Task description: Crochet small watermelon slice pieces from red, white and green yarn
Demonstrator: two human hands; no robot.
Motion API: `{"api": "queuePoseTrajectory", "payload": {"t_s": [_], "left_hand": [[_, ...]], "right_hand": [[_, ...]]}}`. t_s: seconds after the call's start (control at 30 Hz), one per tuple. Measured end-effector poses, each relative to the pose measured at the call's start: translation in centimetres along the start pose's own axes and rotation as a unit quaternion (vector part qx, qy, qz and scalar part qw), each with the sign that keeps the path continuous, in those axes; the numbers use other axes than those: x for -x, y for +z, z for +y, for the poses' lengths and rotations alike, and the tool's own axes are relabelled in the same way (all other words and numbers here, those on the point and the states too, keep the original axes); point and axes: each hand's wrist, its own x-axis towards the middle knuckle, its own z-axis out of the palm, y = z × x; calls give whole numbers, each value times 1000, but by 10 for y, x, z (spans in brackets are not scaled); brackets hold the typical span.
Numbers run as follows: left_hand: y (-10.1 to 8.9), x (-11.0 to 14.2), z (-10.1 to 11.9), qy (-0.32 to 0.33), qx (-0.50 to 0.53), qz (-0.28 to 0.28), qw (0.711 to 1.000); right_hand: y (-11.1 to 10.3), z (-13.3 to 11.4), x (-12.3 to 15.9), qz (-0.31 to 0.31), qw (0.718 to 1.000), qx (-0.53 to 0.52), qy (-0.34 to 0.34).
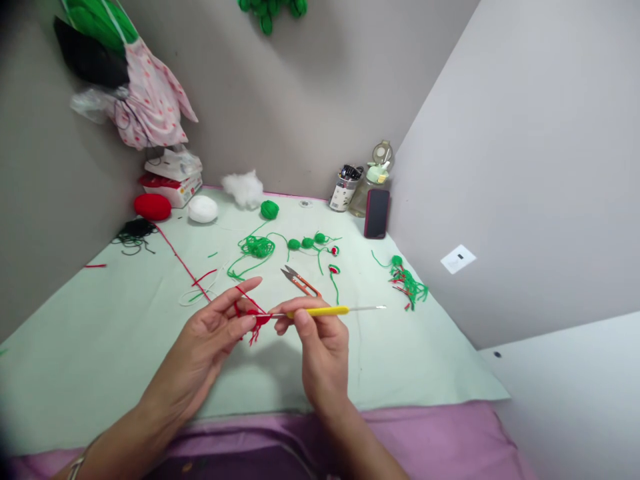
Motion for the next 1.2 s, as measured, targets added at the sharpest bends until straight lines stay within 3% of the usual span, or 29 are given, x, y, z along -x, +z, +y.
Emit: {"api": "queuePoseTrajectory", "payload": {"t_s": [0.2,0.33,0.7,1.0,1.1,1.2], "left_hand": [[0,-1,1,36,-32,-4,999],[-2,-1,1,51,-65,-5,997],[-3,1,2,71,-114,-2,991],[-7,1,-1,105,-211,20,972],[-4,2,-4,87,-169,-13,982],[-1,4,-7,44,-87,-34,995]], "right_hand": [[-4,-8,6,-67,974,145,-160],[-6,-11,4,-105,953,196,-205],[-11,-10,7,-136,939,233,-215],[-6,-13,4,-133,940,227,-215],[-2,-10,5,-111,947,214,-210],[1,-5,5,-49,964,182,-188]]}}
